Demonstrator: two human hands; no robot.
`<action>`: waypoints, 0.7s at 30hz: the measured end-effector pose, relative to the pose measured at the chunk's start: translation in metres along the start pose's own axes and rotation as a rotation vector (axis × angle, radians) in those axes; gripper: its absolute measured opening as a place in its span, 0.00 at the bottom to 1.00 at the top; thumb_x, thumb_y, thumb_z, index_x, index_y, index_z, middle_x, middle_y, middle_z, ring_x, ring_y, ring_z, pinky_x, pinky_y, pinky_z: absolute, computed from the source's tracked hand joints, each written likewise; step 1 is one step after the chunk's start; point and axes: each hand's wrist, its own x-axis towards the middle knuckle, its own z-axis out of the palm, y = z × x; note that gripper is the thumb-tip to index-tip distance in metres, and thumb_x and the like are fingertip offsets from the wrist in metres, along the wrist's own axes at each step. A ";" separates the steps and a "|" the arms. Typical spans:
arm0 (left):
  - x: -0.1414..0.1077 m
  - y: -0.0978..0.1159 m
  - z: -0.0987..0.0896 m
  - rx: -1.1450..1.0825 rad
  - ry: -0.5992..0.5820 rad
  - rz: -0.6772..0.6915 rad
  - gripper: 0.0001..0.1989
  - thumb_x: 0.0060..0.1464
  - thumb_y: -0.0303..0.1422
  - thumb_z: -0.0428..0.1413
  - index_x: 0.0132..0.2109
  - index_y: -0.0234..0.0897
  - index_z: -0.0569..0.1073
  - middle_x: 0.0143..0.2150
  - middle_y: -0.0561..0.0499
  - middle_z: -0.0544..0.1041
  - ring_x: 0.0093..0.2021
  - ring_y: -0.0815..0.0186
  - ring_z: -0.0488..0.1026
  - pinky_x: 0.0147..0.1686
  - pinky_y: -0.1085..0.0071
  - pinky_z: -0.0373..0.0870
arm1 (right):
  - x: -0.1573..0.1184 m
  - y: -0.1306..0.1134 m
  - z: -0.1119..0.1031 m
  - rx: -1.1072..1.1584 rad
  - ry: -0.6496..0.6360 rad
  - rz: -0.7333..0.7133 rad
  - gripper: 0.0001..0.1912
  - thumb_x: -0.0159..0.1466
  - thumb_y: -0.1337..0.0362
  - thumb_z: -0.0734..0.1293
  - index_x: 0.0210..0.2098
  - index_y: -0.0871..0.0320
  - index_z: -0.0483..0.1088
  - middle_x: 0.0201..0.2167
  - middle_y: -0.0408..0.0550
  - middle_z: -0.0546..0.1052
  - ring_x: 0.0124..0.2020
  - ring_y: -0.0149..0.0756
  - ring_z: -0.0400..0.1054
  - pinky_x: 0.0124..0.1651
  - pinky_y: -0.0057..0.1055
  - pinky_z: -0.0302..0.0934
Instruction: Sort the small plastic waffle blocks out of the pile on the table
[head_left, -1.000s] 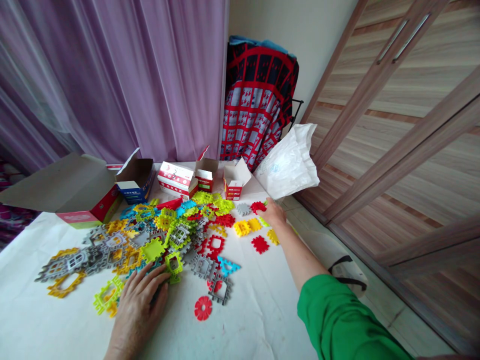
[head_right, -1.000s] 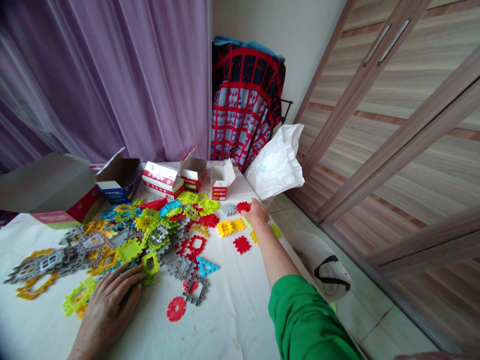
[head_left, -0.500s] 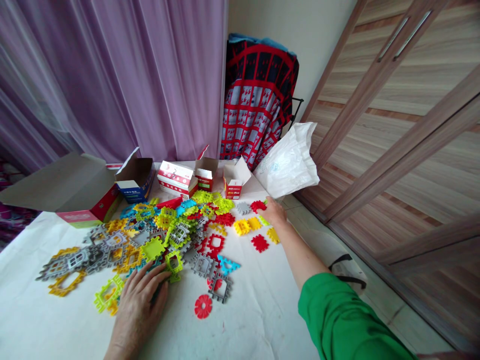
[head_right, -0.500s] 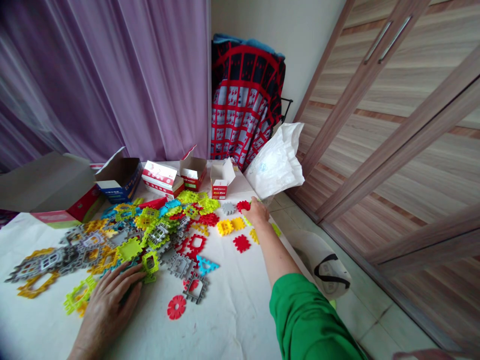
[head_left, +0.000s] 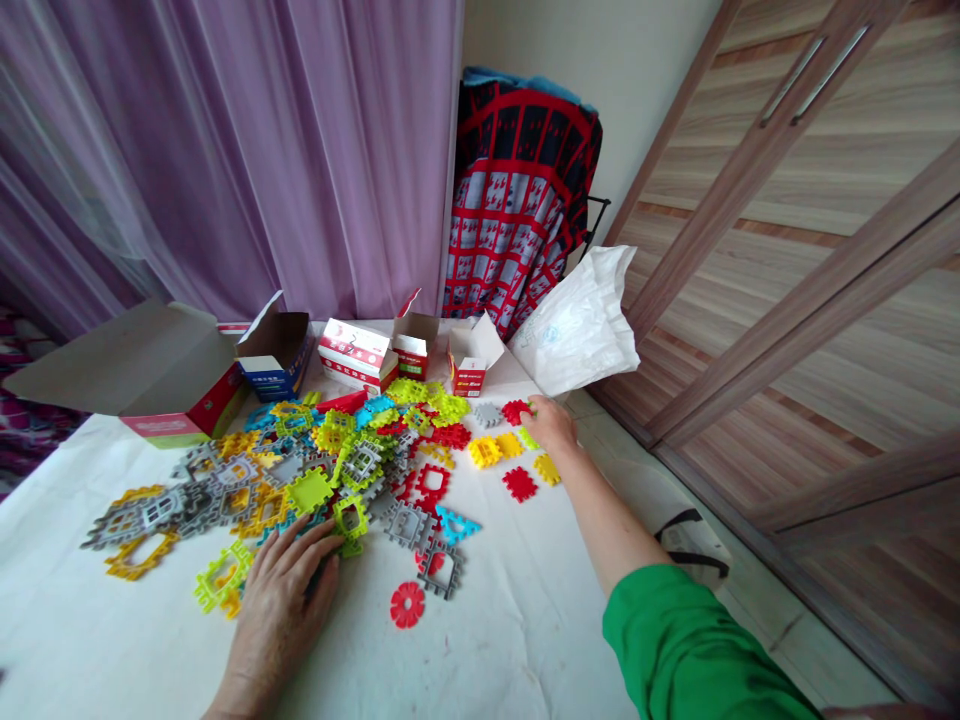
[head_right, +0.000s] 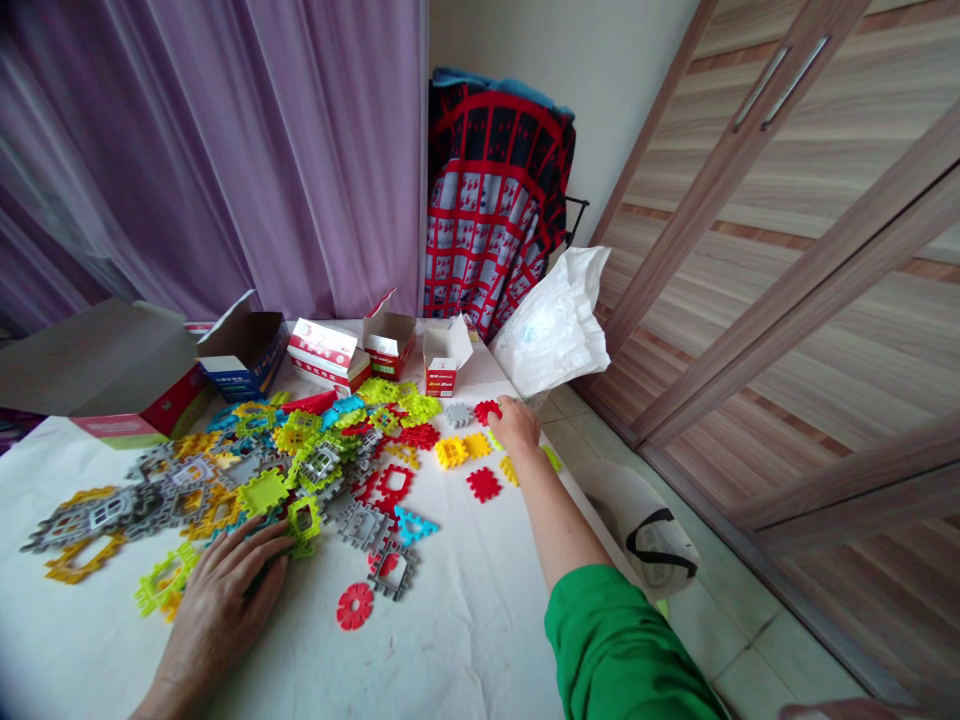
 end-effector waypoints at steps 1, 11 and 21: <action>0.000 0.000 0.000 -0.006 -0.004 -0.005 0.13 0.64 0.41 0.51 0.47 0.47 0.78 0.51 0.51 0.83 0.59 0.52 0.74 0.58 0.51 0.67 | -0.004 -0.003 -0.001 -0.003 0.005 -0.028 0.16 0.69 0.60 0.64 0.55 0.52 0.75 0.52 0.49 0.81 0.52 0.40 0.74 0.51 0.31 0.65; -0.001 0.001 0.000 -0.026 -0.022 -0.031 0.12 0.65 0.41 0.51 0.46 0.47 0.78 0.52 0.52 0.83 0.59 0.51 0.74 0.57 0.48 0.68 | -0.077 -0.059 0.011 0.213 -0.080 -0.395 0.12 0.67 0.65 0.67 0.46 0.51 0.81 0.48 0.47 0.82 0.50 0.38 0.75 0.52 0.29 0.65; -0.002 0.005 0.003 -0.077 -0.051 -0.110 0.15 0.65 0.42 0.50 0.47 0.48 0.80 0.53 0.49 0.82 0.61 0.52 0.73 0.62 0.48 0.66 | -0.110 -0.087 0.031 0.163 -0.295 -0.688 0.16 0.63 0.68 0.71 0.50 0.50 0.79 0.55 0.48 0.78 0.56 0.40 0.72 0.61 0.34 0.62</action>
